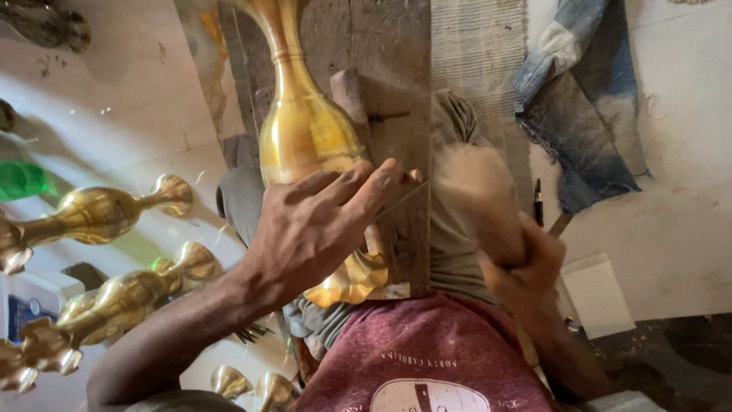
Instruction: The person sits on the floor with a brass vase resting on a wooden board and hammers its surface with a wooden mallet to shape the metal. They rotate the vase, work on the flared base with a small punch-like tool, reposition it, and continue hammering around the body.
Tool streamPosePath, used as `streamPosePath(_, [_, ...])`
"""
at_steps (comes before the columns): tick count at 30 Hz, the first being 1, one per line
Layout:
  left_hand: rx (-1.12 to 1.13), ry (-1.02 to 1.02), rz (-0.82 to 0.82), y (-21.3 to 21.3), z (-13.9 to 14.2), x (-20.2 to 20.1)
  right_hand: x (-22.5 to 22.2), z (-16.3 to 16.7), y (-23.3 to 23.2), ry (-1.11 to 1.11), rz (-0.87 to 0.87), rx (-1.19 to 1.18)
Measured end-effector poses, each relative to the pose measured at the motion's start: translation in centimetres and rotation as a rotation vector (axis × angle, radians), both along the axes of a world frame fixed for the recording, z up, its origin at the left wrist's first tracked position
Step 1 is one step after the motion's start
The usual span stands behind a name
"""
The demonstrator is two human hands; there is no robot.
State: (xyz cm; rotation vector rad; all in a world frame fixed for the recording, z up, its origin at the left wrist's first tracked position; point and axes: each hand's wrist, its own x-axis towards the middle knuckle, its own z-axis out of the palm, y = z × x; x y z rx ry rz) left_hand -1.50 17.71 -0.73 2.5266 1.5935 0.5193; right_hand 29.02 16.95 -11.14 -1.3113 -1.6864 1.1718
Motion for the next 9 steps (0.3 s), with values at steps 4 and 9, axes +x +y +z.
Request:
streamPosePath(4, [-0.148,0.025,0.023,1.1,0.1,-0.3,0.3,-0.4,-2.3,-0.090,-0.075,-0.318])
streamPosePath(9, [-0.180,-0.078,-0.007,2.1,0.8,-1.3,0.3,-2.3,-3.6,-0.196,-0.131,-0.492])
